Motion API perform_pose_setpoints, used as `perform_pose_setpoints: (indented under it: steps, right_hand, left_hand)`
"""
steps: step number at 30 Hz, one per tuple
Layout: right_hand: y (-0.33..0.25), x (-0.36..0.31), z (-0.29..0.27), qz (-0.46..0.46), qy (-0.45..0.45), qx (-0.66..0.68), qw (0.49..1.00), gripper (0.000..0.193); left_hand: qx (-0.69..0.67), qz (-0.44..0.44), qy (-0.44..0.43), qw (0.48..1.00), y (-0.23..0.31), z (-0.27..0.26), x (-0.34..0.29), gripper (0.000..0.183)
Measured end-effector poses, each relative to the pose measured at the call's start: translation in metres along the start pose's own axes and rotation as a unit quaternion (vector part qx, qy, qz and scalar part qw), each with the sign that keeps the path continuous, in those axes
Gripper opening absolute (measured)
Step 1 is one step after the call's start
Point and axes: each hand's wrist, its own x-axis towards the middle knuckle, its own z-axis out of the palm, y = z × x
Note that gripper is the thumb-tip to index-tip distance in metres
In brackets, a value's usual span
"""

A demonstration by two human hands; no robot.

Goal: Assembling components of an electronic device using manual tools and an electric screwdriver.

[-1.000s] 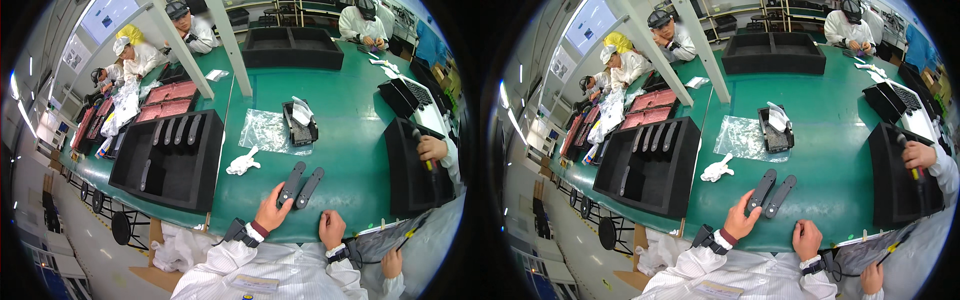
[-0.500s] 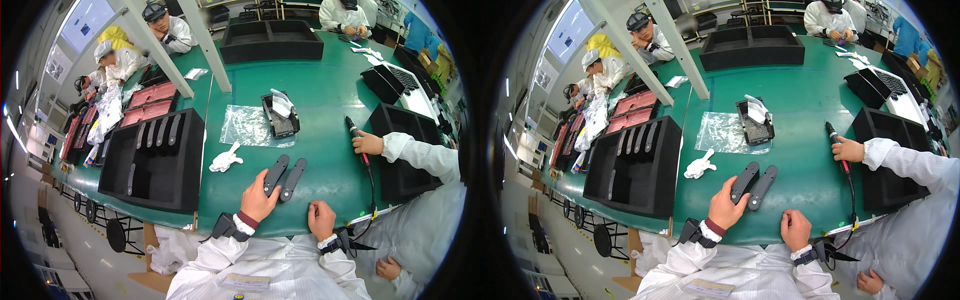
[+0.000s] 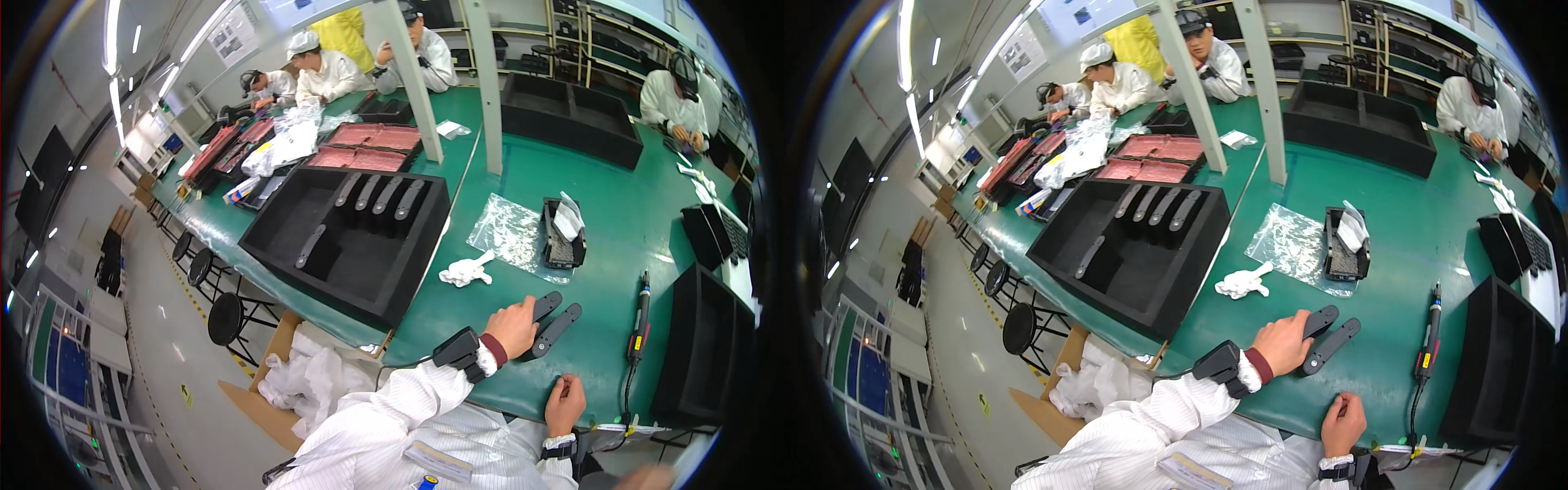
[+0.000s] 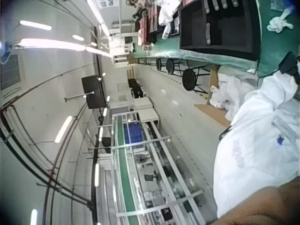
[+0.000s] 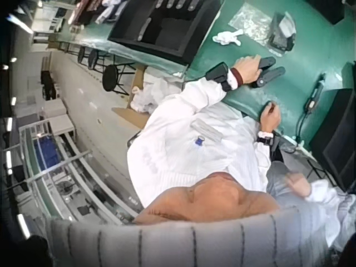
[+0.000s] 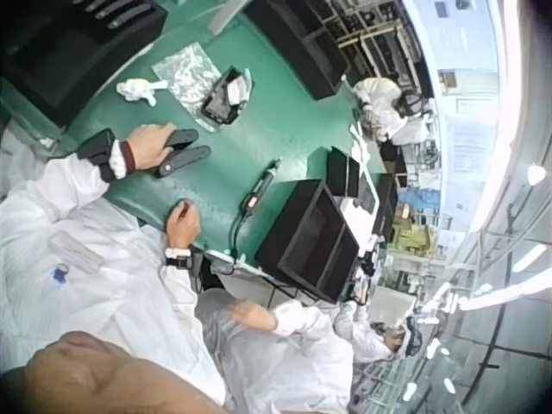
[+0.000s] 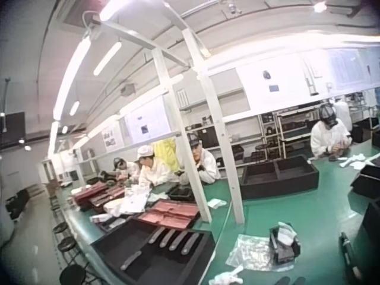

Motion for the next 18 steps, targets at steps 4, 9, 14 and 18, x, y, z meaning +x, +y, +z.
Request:
perform_pose_setpoints:
  steps: [4,9,14,18]
  right_hand:
    - [-0.006,0.001,-0.001,-0.007,0.002,0.000,1.000,0.004]
    - [-0.004,0.002,0.000,-0.001,0.003,0.007,1.000,0.005]
    - [-0.003,0.005,0.001,0.010,0.004,0.010,1.000,0.004]
    - [-0.006,0.004,-0.004,0.004,-0.001,0.017,1.000,0.004]
  left_hand:
    - [0.010,0.002,0.022,1.000,-0.010,-0.017,0.003,0.040]
    - [-0.021,-0.012,0.204,0.979,-0.006,-0.118,-0.018,0.040]
    - [0.054,0.000,0.420,0.906,-0.044,-0.218,-0.036,0.041]
    - [0.154,-0.125,0.423,0.884,-0.121,-0.254,-0.042,0.041]
